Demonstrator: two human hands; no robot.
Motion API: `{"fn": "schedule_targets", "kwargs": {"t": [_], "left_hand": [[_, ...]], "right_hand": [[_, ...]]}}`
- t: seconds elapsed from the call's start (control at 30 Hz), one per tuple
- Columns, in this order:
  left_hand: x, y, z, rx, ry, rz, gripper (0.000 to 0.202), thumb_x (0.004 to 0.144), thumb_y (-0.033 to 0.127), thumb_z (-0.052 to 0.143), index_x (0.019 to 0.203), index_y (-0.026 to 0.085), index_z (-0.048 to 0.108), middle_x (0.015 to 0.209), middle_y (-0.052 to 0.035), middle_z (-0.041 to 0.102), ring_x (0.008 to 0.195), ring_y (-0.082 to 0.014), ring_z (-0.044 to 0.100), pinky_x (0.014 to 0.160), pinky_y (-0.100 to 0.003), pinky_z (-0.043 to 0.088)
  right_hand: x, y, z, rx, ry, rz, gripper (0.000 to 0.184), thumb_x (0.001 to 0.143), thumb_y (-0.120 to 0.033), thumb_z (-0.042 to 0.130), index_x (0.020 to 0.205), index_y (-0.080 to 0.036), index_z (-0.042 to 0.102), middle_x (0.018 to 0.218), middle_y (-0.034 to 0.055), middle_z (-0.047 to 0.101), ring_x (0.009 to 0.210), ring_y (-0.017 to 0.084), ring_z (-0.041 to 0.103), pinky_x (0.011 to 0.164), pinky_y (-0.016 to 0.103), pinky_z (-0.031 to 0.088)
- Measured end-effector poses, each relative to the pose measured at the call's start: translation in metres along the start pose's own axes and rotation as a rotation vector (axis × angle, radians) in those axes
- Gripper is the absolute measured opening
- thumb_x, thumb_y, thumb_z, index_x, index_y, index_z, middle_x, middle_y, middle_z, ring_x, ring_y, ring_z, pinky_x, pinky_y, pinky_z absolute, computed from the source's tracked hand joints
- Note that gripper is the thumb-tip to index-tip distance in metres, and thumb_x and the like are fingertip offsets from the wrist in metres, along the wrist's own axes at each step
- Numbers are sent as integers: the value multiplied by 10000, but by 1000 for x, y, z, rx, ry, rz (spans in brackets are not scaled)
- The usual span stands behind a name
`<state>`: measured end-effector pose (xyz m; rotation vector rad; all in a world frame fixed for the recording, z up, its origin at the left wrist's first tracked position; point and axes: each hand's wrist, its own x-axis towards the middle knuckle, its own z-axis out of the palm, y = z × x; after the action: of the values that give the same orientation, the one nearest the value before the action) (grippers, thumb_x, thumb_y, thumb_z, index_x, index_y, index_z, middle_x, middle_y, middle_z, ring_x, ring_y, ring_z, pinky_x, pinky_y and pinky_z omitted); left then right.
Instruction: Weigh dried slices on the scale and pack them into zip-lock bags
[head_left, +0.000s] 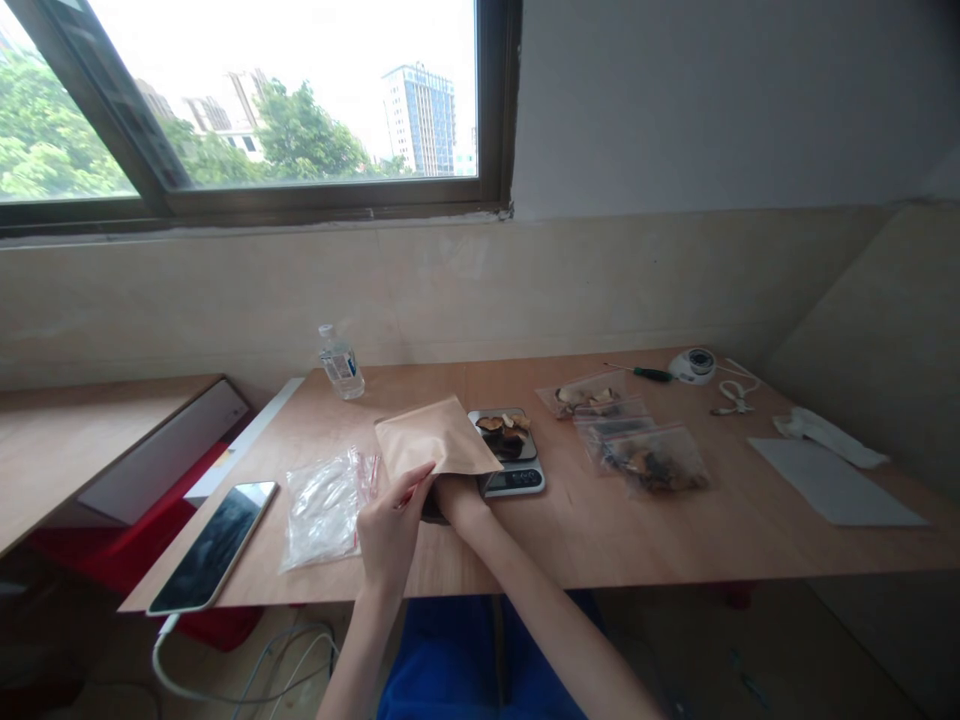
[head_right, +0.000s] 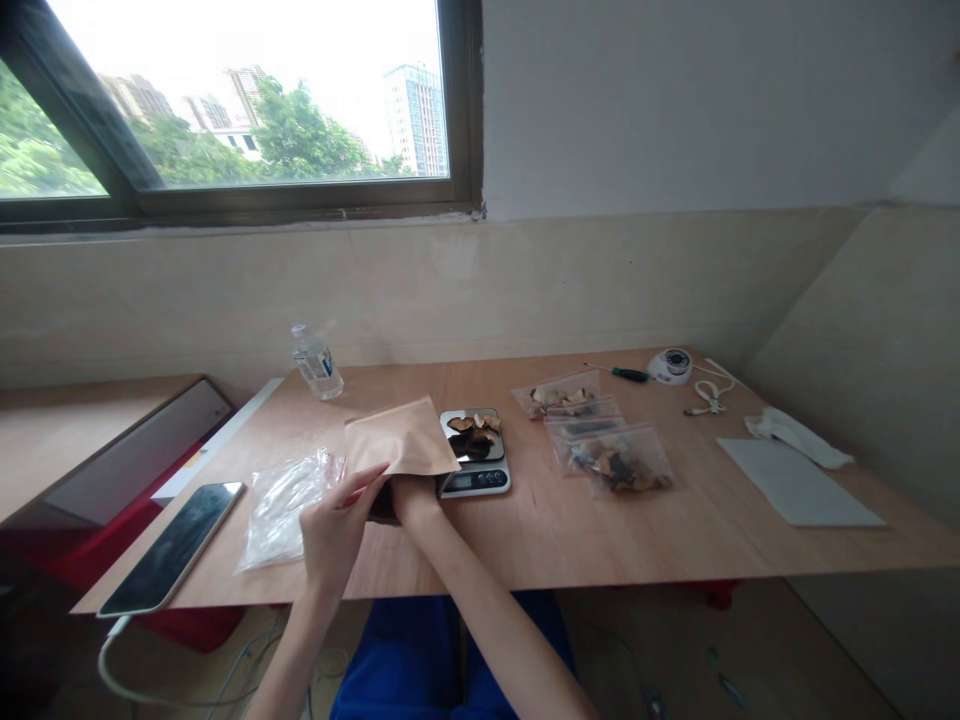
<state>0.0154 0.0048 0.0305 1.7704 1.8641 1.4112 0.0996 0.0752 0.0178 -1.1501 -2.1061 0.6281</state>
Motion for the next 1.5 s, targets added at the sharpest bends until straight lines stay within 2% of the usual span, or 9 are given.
{"fn": "schedule_targets", "kwargs": {"t": [0.1,0.27,0.47,0.7,0.87,1.03,1.3,1.4,1.5], "left_hand": [[3,-1,0,-3,-6,1,200,781,399,591,920,313,707,773,57,733,725,-171,693,582,-209,496],[8,-1,-3,-7,7,12,168,776,361,608,904,318,708,774,76,730,706,-149,690,591,-190,486],[13,-4,-9,-12,11,-29,159,766,358,619,891,321,709,754,87,727,711,-143,687,592,-180,477],[18,-10,-11,-28,34,-81,161,756,380,624,874,317,714,737,78,725,750,-158,689,595,-189,469],[17,-9,-12,-53,23,-67,160,752,375,626,871,315,715,717,76,722,745,-165,690,594,-194,477],[16,-6,-13,-57,27,-62,155,746,375,632,862,315,716,709,75,722,713,-161,688,587,-196,488],[15,-8,-13,-57,19,-59,162,748,389,629,868,319,712,717,78,723,705,-157,686,607,-201,498],[14,-9,-11,-61,13,-54,168,747,395,629,872,319,711,727,76,724,705,-157,687,613,-203,501],[14,-9,-7,-72,-7,-49,184,749,406,622,881,314,710,737,67,727,711,-166,689,625,-215,508]], "right_hand": [[-13,-4,-4,-112,-28,84,352,832,26,402,1025,-163,627,1042,76,667,1018,243,585,937,367,394],[-52,-18,-21,-234,-2,141,263,862,-36,391,954,-86,632,932,169,658,894,268,617,814,389,468],[-94,-25,-66,137,155,56,182,897,-163,434,916,-182,614,917,47,646,882,162,607,786,256,476],[-105,52,-104,130,403,236,264,862,-317,457,951,-152,642,929,99,658,784,193,625,695,285,480],[-93,113,-102,71,475,433,309,793,-371,474,824,-127,662,800,107,691,697,206,620,657,306,472],[-78,136,-94,19,445,520,290,734,-391,489,668,-146,630,692,96,680,645,206,617,604,289,443],[-68,129,-90,-223,509,484,304,763,-454,507,607,-192,518,693,76,596,708,220,571,630,299,396],[-74,105,-93,-257,577,360,300,839,-431,444,672,-191,508,722,49,549,682,180,538,623,277,390],[-82,63,-93,-83,475,119,263,895,-347,405,706,-189,496,726,16,517,657,135,514,631,245,402]]}}
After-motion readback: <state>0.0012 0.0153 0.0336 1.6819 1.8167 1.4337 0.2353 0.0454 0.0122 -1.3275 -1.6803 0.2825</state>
